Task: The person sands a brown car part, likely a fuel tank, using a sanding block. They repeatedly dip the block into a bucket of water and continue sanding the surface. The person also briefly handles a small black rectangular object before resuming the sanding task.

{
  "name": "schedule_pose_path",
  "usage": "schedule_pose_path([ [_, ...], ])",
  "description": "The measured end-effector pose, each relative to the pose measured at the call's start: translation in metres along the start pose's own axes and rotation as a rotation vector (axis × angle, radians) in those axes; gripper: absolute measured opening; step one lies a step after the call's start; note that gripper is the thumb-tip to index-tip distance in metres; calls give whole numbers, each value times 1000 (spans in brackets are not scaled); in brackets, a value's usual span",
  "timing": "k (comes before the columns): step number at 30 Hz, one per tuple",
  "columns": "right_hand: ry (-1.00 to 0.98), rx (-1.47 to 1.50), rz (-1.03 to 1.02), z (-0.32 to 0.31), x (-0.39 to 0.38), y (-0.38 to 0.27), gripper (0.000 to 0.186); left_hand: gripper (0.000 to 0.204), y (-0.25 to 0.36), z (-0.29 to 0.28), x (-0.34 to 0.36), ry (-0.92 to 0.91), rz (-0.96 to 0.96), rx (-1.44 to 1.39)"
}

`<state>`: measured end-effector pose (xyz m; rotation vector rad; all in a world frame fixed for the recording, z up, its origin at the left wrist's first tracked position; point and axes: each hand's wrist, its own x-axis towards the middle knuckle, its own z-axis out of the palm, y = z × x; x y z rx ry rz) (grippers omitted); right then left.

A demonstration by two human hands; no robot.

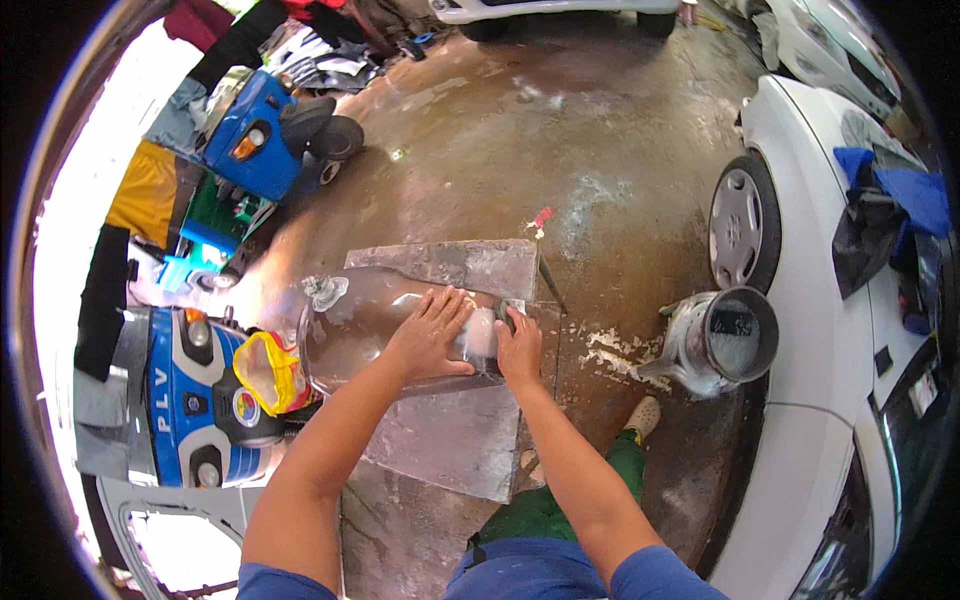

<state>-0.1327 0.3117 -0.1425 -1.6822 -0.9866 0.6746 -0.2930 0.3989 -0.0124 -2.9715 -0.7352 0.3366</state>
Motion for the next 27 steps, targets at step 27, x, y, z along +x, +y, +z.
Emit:
schedule_pose_path([
  [27,128,-152,41,9,-36,2,38,125,4,11,7,-2,17,-39],
])
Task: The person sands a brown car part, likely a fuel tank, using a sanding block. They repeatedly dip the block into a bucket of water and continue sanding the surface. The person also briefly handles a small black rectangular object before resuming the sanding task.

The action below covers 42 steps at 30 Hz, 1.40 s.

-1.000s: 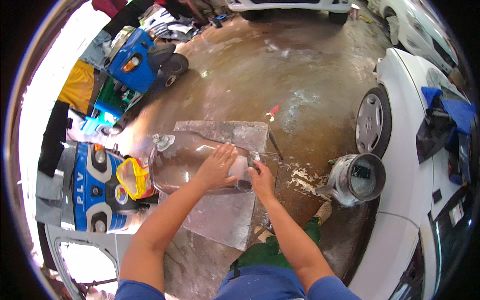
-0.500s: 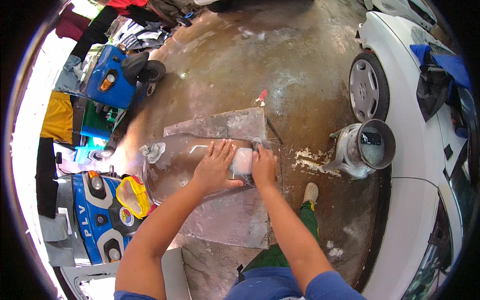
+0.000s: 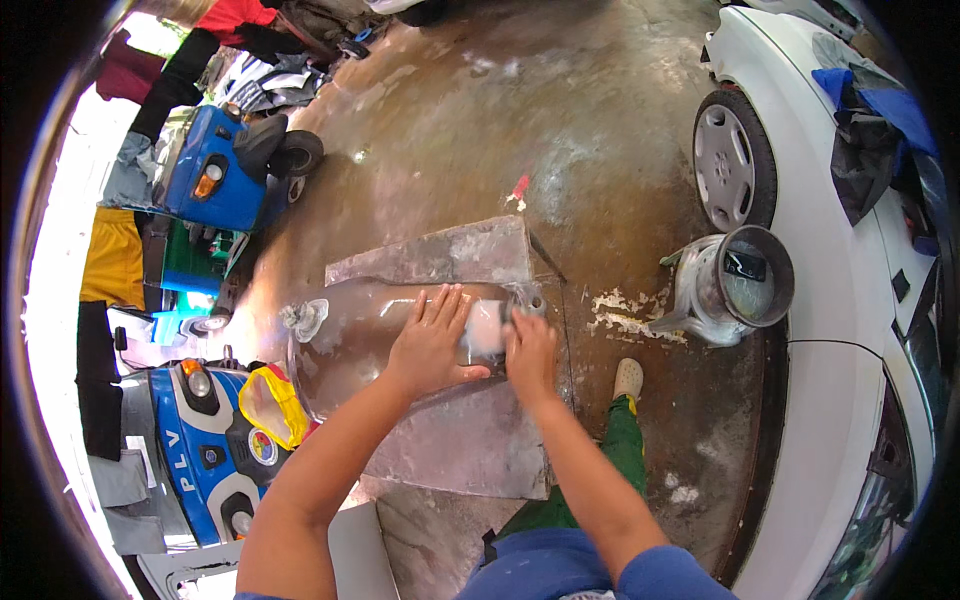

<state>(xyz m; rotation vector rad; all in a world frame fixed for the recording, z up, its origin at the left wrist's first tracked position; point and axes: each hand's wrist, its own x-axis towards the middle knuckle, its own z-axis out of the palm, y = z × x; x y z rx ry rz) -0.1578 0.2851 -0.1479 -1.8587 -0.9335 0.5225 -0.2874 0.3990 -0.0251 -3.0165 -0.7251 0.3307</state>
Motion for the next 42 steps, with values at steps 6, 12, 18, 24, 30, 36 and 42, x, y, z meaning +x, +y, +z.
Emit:
schedule_pose_path([
  [6,-41,58,39,-1,20,-1,38,124,1,-4,-6,-6,-14,-3],
  [12,-34,-28,29,-3,-4,4,37,125,-3,1,-6,-54,-32,-14],
  [18,-51,-82,75,-6,15,-7,35,126,2,-4,-3,-72,-41,17],
  [24,-48,-34,96,-6,5,-3,37,125,-1,0,-2,-80,-47,-8],
  [30,-1,-87,94,-7,-11,-1,38,123,3,-2,0,-52,-38,0],
  [36,-13,81,88,5,23,4,36,122,2,0,-2,-65,-40,-4],
  [42,8,169,97,-6,-21,-2,39,121,0,1,-4,-47,-31,4],
])
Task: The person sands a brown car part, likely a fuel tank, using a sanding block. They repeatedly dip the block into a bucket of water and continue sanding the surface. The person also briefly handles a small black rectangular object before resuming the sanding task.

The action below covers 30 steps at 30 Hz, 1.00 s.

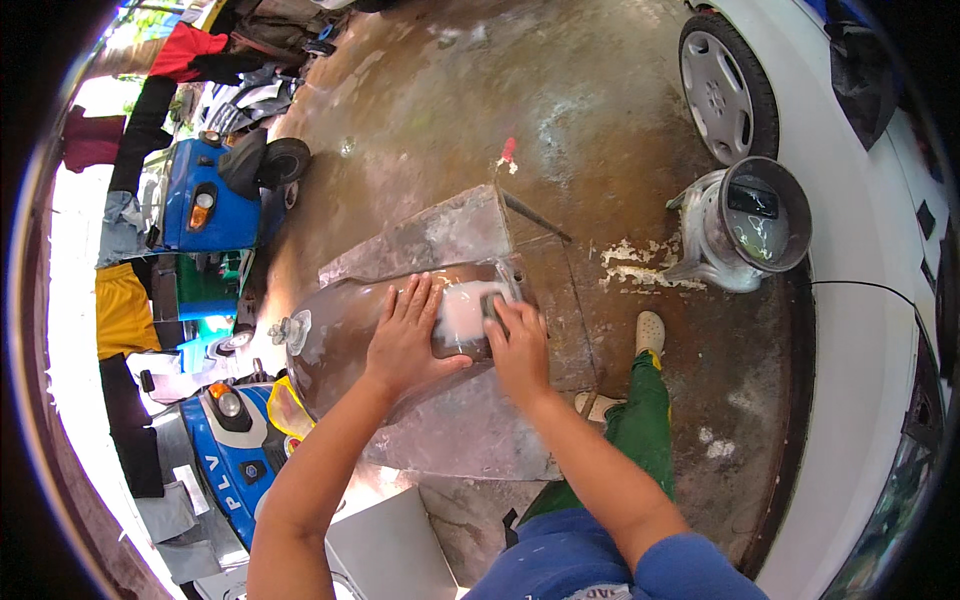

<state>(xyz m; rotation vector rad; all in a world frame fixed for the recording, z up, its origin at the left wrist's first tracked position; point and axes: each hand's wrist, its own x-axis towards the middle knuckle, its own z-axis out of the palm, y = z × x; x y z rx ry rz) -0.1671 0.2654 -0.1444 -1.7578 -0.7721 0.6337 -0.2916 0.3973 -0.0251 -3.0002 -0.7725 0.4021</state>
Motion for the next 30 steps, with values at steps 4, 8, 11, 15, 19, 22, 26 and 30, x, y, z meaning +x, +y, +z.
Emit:
schedule_pose_path([
  [4,-28,-43,36,16,74,2,40,122,2,-1,7,-8,10,14],
  [8,6,-13,-50,4,22,5,40,122,0,2,1,-15,-7,3],
  [11,-42,-45,-41,-13,-8,-2,40,122,-1,5,-2,4,-6,2],
  [15,-15,-158,-48,3,68,6,40,122,4,-3,10,17,26,14],
  [19,-38,-96,-57,9,50,0,39,121,0,-1,2,-8,5,1],
  [22,-96,-27,-37,-12,-6,-16,37,121,-2,2,0,-5,-3,-16],
  [26,-60,-67,-16,-5,52,-6,37,120,0,-1,8,8,19,-18],
  [30,-99,-83,-51,-1,51,-5,38,119,-2,0,5,-18,-3,-27],
])
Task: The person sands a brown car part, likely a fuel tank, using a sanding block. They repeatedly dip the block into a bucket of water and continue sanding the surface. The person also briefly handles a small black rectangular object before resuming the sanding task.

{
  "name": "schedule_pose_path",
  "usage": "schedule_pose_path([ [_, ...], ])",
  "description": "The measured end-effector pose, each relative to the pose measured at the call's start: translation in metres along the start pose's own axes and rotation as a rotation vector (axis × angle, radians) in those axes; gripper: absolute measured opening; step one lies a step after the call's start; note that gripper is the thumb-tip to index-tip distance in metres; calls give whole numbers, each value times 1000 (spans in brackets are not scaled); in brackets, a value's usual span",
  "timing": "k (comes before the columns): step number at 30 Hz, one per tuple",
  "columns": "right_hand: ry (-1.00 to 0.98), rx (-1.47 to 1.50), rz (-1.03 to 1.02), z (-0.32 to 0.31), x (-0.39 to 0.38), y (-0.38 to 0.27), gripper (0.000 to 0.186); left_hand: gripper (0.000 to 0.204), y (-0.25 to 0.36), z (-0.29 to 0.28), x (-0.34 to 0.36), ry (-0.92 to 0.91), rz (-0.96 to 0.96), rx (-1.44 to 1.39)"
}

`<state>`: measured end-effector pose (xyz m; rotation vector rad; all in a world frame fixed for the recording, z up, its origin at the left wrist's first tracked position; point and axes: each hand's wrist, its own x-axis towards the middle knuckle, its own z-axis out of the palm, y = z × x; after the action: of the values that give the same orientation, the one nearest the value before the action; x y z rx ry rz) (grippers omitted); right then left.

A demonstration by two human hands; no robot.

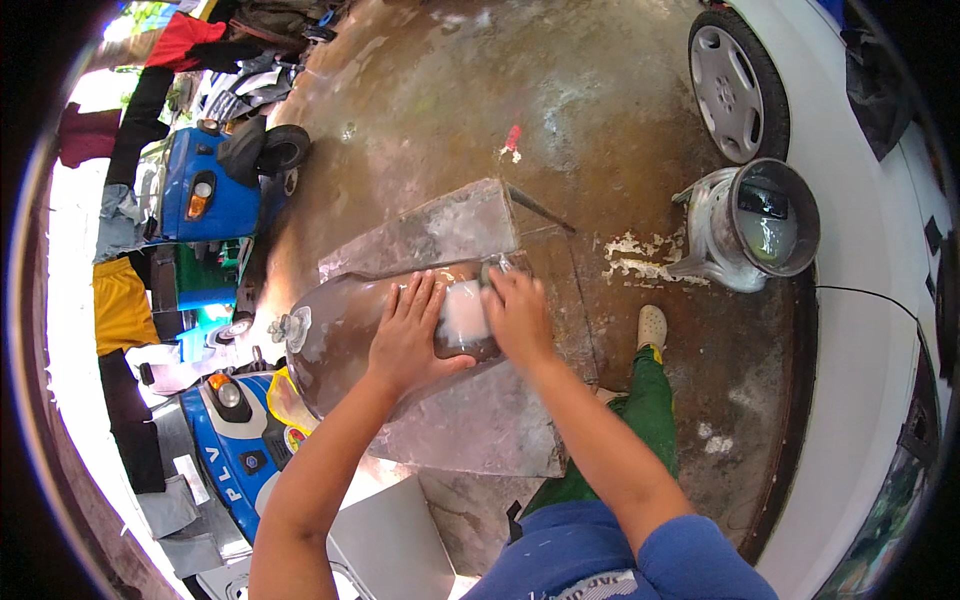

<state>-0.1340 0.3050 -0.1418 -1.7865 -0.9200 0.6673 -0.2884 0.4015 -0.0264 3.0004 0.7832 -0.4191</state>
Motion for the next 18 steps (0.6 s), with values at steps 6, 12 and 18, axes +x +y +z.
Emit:
schedule_pose_path([
  [6,5,39,-5,-7,-14,-2,38,119,1,-1,2,0,4,-3],
  [12,27,19,-51,0,-23,-8,38,119,-2,2,-2,-20,-21,-8],
  [18,56,-1,-43,2,13,5,37,120,1,-2,5,-18,13,4],
])
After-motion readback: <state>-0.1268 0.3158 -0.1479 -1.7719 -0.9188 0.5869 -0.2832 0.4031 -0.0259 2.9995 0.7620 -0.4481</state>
